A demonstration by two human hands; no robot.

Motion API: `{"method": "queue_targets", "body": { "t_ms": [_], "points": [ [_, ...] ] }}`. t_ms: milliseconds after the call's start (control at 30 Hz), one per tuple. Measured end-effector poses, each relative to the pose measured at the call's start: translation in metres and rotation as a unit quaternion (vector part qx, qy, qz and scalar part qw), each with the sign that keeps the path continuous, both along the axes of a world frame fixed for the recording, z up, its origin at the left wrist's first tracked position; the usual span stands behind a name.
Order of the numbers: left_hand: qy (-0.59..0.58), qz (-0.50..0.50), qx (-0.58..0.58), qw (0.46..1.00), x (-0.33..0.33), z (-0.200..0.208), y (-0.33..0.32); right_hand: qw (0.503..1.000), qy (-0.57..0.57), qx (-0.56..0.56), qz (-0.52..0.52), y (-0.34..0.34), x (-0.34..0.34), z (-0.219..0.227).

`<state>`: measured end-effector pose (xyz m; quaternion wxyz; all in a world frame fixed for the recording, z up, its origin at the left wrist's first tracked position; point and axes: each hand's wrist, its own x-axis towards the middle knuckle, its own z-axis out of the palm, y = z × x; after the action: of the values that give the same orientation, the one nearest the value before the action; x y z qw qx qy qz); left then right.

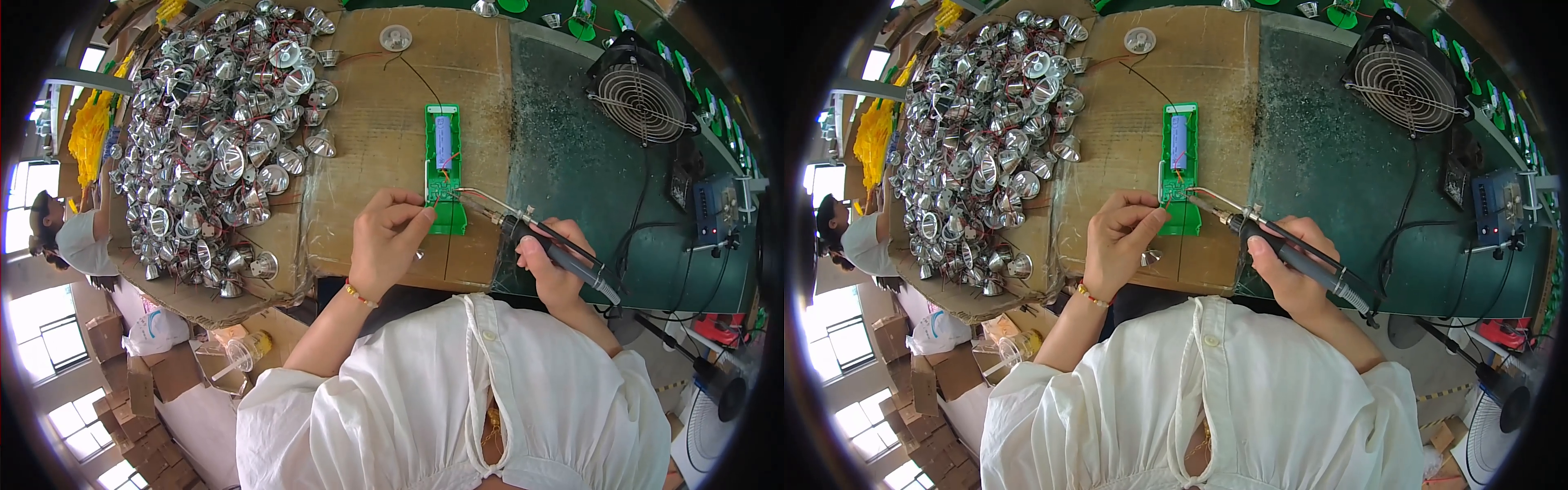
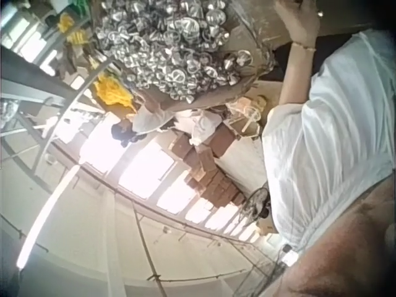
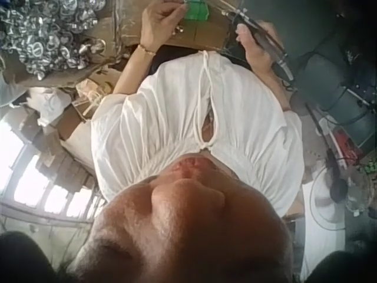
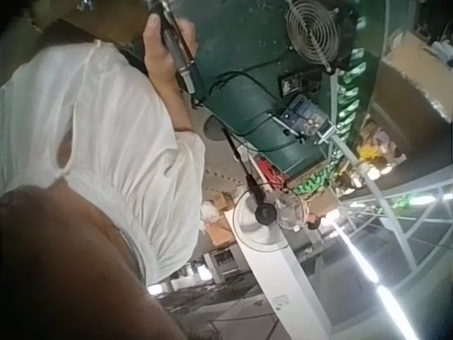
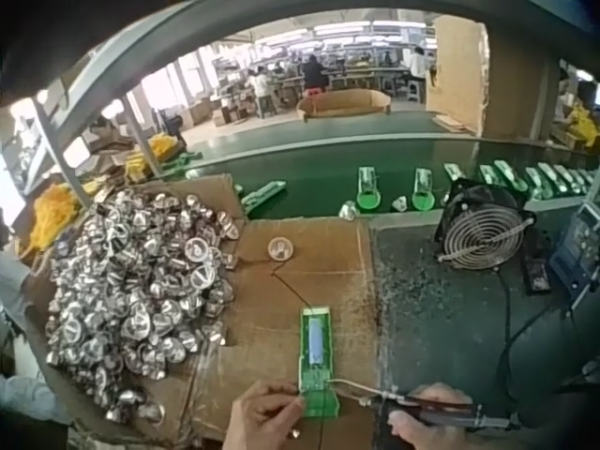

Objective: Soldering wires onto small circuit boards for the assembly of electronic lighting components.

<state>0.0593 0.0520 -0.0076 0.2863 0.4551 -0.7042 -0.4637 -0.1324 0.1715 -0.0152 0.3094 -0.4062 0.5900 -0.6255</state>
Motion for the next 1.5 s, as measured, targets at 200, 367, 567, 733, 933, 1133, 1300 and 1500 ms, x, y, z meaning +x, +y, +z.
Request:
{"method": "queue_targets", "body": {
  "t_ms": [200, 367, 567, 733, 933, 1133, 1300, 1500],
  "points": [
    [-0.023, -0.007, -0.016, 1.000, -0.005, 0.002, 0.001, 1.000, 0.001, 0.011, 0.004, -0.002, 0.002, 0.003],
    [-0.017, 0.012, -0.047, 0.999, -0.007, -0.002, 0.005, 1.000, 0.009, 0.006, 0.008, -0.001, 0.003, 0.003],
    [-0.013, 0.016, -0.035, 0.999, -0.009, -0.001, 0.006, 1.000, 0.025, 0.011, 0.009, -0.002, 0.004, 0.003],
    [-0.011, 0.016, -0.042, 0.999, -0.007, -0.001, 0.006, 1.000, 0.014, 0.019, 0.008, -0.002, 0.005, 0.004],
    [0.003, 0.027, -0.048, 0.998, -0.007, -0.003, 0.009, 1.000, 0.018, 0.012, 0.007, 0.000, 0.004, 0.002],
    [0.014, 0.049, -0.005, 0.999, -0.007, -0.006, 0.011, 1.000, 0.013, 0.010, 0.011, -0.001, 0.006, 0.001],
    [0.005, 0.040, -0.041, 0.998, -0.011, -0.009, 0.009, 0.998, 0.055, 0.024, 0.019, -0.001, 0.004, -0.001],
    [0.003, 0.049, -0.032, 0.998, -0.011, -0.010, 0.008, 0.997, -0.064, 0.041, -0.011, -0.001, 0.011, 0.005]
  ]
}}
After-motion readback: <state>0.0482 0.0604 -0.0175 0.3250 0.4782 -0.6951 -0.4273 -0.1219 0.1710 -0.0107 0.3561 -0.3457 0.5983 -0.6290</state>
